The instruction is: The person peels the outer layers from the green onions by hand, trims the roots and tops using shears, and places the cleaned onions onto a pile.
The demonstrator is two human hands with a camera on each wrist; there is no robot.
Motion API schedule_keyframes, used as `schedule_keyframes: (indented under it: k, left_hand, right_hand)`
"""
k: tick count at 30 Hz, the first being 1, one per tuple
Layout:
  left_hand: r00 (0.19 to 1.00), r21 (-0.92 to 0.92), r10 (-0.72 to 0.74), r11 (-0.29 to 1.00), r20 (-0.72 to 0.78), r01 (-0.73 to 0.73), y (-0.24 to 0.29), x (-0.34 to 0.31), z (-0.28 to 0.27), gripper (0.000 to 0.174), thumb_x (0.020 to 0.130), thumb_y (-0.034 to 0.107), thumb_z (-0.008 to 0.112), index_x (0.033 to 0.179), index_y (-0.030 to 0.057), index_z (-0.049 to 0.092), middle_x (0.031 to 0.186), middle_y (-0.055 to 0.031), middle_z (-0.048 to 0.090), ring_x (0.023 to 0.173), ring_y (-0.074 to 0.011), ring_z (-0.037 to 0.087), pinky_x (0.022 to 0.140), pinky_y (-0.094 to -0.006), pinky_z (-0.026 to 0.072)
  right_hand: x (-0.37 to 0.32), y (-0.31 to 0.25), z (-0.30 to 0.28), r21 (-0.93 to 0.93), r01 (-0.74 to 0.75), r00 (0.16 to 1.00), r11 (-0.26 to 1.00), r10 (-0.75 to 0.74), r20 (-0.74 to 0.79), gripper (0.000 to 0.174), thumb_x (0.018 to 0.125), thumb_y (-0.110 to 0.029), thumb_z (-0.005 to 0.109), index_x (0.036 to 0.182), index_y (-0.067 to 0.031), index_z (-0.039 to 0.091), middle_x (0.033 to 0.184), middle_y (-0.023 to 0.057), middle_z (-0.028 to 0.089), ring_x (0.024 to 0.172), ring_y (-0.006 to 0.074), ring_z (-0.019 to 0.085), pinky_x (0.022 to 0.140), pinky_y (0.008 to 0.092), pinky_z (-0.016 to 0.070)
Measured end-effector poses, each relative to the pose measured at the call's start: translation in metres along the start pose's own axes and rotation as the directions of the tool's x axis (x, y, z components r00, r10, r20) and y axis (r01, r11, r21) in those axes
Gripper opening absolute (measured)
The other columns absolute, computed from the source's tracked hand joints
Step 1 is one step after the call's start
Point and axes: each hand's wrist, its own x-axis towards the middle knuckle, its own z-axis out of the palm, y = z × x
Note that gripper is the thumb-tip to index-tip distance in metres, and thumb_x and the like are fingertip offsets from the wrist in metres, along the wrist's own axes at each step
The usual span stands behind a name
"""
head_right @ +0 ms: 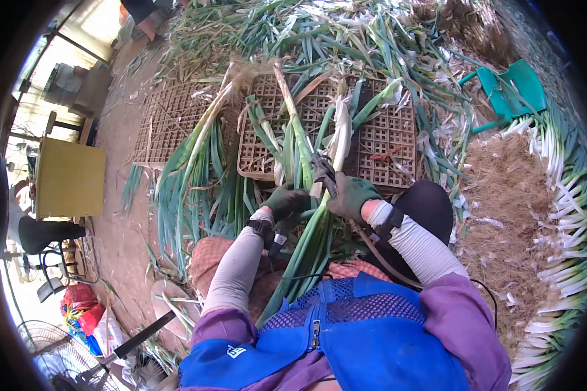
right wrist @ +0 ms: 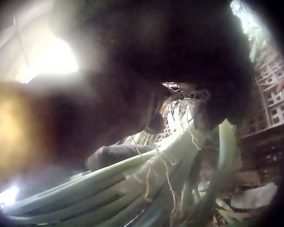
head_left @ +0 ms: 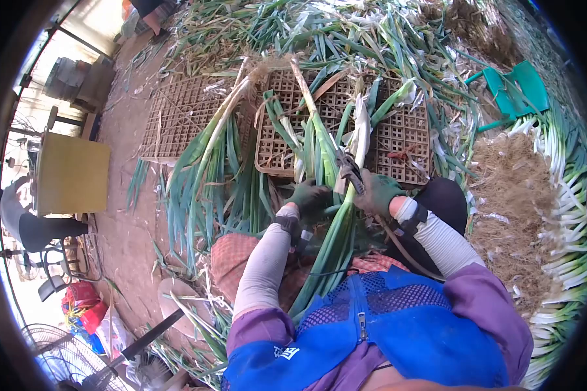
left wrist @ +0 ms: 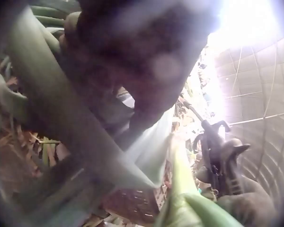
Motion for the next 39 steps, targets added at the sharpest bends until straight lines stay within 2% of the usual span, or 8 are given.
schedule_keyframes:
  k: [2,5,8,12,27,32,36,39]
  left_hand:
    - [0.996,0.018,0.024,1.0,0.086,-0.026,0.007,-0.01,0.012,0.022,0.092,0.022,0.056,0.101,0.0017,0.058,0.084,-0.0078,0.062,0.077,-0.02,0.062,0.075,-0.0352,0.0504]
    - [0.975,0.495,0.209,0.857,-0.074,-0.146,0.008,-0.028,0.029,0.027,0.084,0.017,0.065,0.105,0.0004,0.062,0.09,-0.012,0.068,0.08,-0.0214,0.065,0.077,-0.0339,0.0522]
    - [0.974,0.547,0.211,0.826,-0.083,-0.133,0.016,-0.04,0.036,0.035,0.082,0.009,0.07,0.114,-0.0039,0.06,0.091,-0.0062,0.068,0.078,-0.0119,0.062,0.07,-0.0275,0.0523]
    - [0.982,0.521,0.16,0.849,-0.098,-0.086,0.021,-0.057,0.043,0.046,0.079,0.015,0.071,0.12,-0.0032,0.059,0.096,-0.0092,0.068,0.081,-0.0143,0.063,0.076,-0.0289,0.0527]
    - [0.995,0.632,0.062,0.775,-0.083,0.004,0.019,-0.079,0.051,0.047,0.078,0.024,0.065,0.117,-0.0016,0.061,0.106,-0.0196,0.069,0.098,-0.0291,0.067,0.088,-0.0356,0.0493]
    - [0.972,0.616,0.018,0.771,0.233,-0.162,0.009,-0.089,0.058,0.046,0.085,0.031,0.069,0.122,0.0039,0.061,0.111,-0.0155,0.069,0.098,-0.0247,0.065,0.091,-0.0341,0.0468]
    - [0.961,0.946,-0.156,0.268,0.23,-0.183,0.074,-0.11,0.03,0.052,0.085,0.041,0.067,0.123,0.0066,0.061,0.109,-0.0166,0.069,0.097,-0.0253,0.066,0.088,-0.036,0.0497]
    - [0.953,0.976,0.257,0.187,-0.161,0.114,0.137,-0.084,-0.059,0.045,0.082,0.031,0.071,0.121,0.0082,0.062,0.11,-0.0193,0.068,0.098,-0.0314,0.066,0.086,-0.0383,0.0516]
  right_hand:
    - [0.006,-0.004,-0.009,-0.037,0.023,0.999,0.999,-0.022,0.024,0.053,0.075,-0.037,0.064,0.11,0.0027,0.054,0.1,0.0266,0.067,0.097,0.0408,0.065,0.085,0.0439,0.0504]
    - [0.031,0.0,-0.006,-0.097,0.074,0.997,0.993,-0.074,0.011,0.054,0.075,-0.037,0.064,0.111,0.0023,0.055,0.101,0.0262,0.067,0.099,0.0389,0.066,0.087,0.0435,0.0505]
    - [0.061,-0.013,-0.018,-0.144,0.016,0.998,0.989,-0.008,0.056,0.057,0.075,-0.037,0.064,0.114,0.0034,0.053,0.102,0.0253,0.067,0.099,0.0372,0.067,0.088,0.0429,0.0508]
    - [0.105,-0.032,-0.039,-0.119,0.018,0.999,0.993,-0.022,-0.033,0.042,0.074,-0.029,0.065,0.099,0.0047,0.069,0.1,0.0257,0.069,0.096,0.0342,0.069,0.086,0.0395,0.0535]
    - [0.159,-0.066,-0.051,-0.327,0.092,0.994,0.941,-0.105,-0.021,0.043,0.075,-0.029,0.067,0.1,0.0056,0.067,0.095,0.0242,0.07,0.091,0.0344,0.07,0.081,0.0409,0.0541]
    - [0.151,-0.03,-0.04,-0.369,0.059,0.998,0.927,-0.043,0.052,0.047,0.077,-0.034,0.067,0.106,0.0031,0.066,0.099,0.0229,0.07,0.092,0.0334,0.07,0.082,0.0413,0.0541]
    - [0.084,-0.02,-0.054,-0.267,-0.127,0.992,0.955,0.127,-0.017,0.061,0.081,-0.043,0.061,0.118,0.005,0.056,0.108,0.0277,0.065,0.1,0.0401,0.066,0.091,0.0442,0.05]
    - [0.052,0.009,-0.042,-0.168,-0.208,0.978,0.964,0.209,-0.01,0.063,0.081,-0.043,0.061,0.121,0.0047,0.051,0.107,0.029,0.064,0.102,0.0426,0.063,0.092,0.046,0.0481]
